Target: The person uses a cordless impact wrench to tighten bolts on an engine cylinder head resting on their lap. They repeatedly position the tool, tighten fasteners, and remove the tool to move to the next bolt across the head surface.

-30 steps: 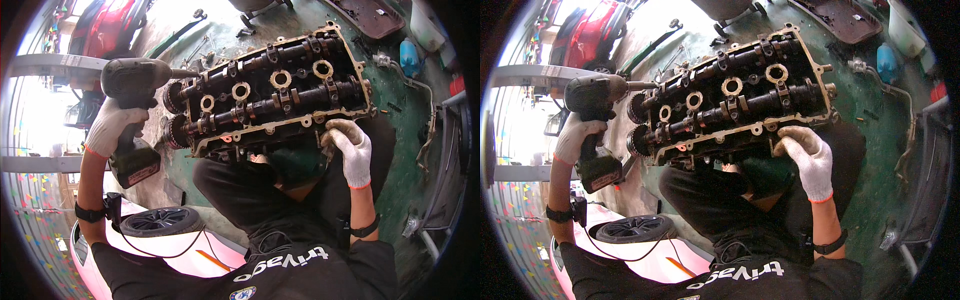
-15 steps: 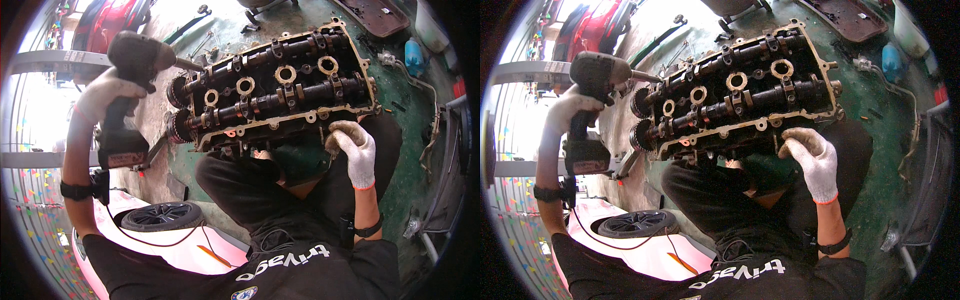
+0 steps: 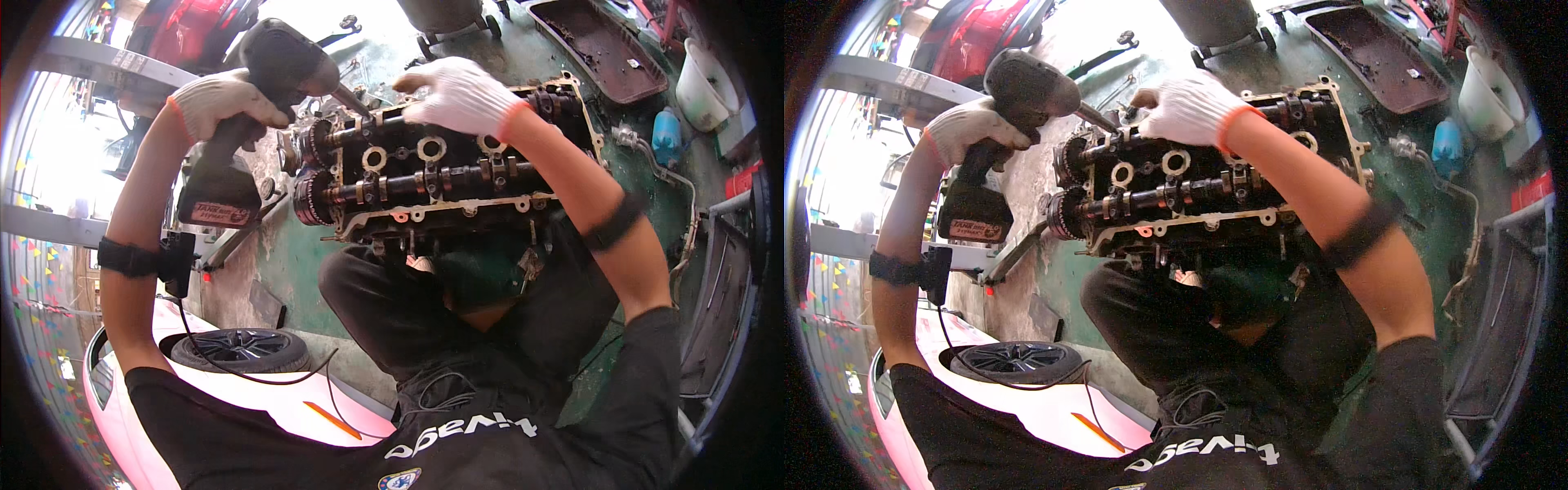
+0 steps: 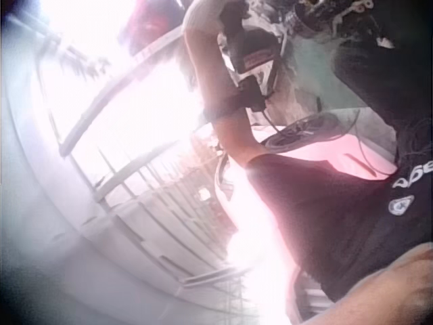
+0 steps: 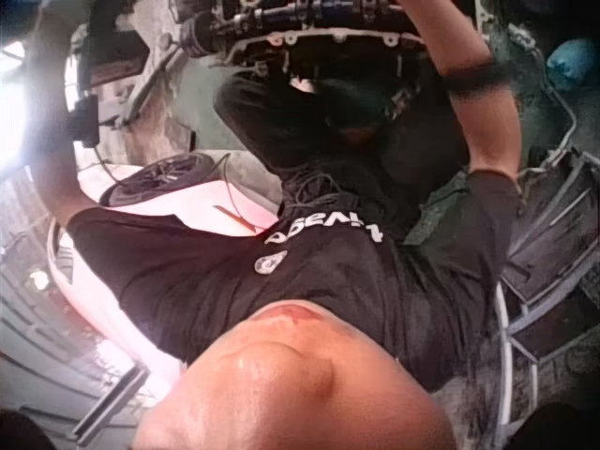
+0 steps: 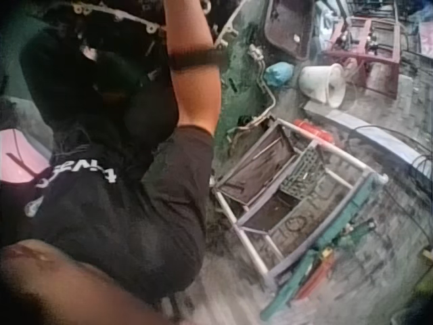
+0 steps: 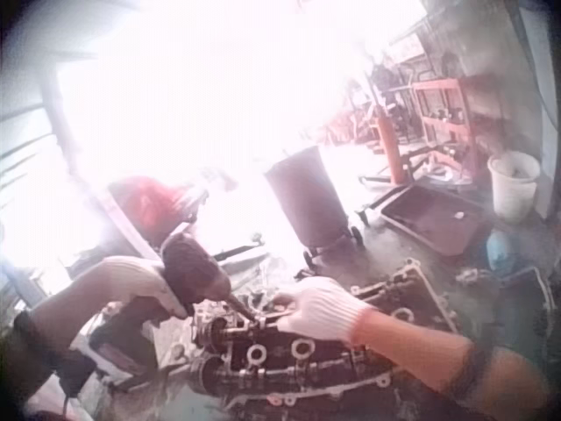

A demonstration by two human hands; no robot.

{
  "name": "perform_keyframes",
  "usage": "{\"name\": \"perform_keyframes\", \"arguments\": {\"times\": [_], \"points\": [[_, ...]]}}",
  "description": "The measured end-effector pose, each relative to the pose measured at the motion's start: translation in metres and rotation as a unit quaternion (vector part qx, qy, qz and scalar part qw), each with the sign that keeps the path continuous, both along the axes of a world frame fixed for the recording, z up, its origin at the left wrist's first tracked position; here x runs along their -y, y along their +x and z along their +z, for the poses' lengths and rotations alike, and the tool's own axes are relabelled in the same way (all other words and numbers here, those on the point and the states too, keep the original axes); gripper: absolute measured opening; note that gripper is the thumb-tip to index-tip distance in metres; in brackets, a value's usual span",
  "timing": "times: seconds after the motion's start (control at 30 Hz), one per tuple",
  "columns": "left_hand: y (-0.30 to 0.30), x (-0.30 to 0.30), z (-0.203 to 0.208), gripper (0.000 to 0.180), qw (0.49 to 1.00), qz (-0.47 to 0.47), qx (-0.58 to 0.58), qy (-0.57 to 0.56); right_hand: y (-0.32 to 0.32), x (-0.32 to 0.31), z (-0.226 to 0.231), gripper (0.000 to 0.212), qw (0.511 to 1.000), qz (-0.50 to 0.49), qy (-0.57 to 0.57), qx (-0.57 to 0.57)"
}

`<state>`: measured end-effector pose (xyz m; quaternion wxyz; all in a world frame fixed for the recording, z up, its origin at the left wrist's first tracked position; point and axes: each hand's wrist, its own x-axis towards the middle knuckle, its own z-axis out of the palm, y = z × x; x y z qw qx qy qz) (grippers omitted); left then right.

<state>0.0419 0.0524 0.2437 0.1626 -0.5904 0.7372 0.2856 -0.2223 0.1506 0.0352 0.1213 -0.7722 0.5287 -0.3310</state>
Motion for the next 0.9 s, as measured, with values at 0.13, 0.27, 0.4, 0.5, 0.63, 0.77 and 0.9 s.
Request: {"name": "perform_keyframes", "arguments": {"times": [0.13, 0.27, 0.4, 0.5, 0.63, 0.77, 0.9], "points": [[0.004, 0.008, -0.002, 0.032, 0.948, -0.318, 0.021, -0.019, 0.023, 0.066, -0.025, 0.058, 0.993, 0.044, 0.106, -0.027], [0.008, 0.011, 0.000, 0.041, 0.926, -0.375, 0.020, -0.045, 0.025, 0.078, -0.057, 0.043, 0.994, 0.028, 0.078, -0.069], [-0.016, 0.009, 0.010, 0.052, 0.845, -0.523, 0.092, -0.069, 0.024, 0.085, -0.069, 0.039, 0.997, 0.034, 0.055, -0.032], [-0.035, 0.001, 0.006, 0.052, 0.808, -0.569, 0.078, -0.134, 0.025, 0.084, -0.067, 0.037, 0.998, 0.014, 0.037, -0.056], [-0.049, 0.002, -0.002, 0.041, 0.929, -0.302, 0.147, -0.157, 0.024, 0.076, -0.060, 0.039, 0.998, 0.007, 0.068, -0.014], [-0.048, 0.025, 0.001, 0.040, 0.898, -0.428, 0.084, -0.047, 0.024, 0.065, -0.053, 0.042, 0.996, 0.031, 0.045, 0.065], [-0.034, 0.035, -0.003, 0.047, 0.975, -0.183, 0.107, -0.062, 0.024, 0.061, -0.048, 0.046, 0.992, 0.028, 0.096, 0.078]]}}
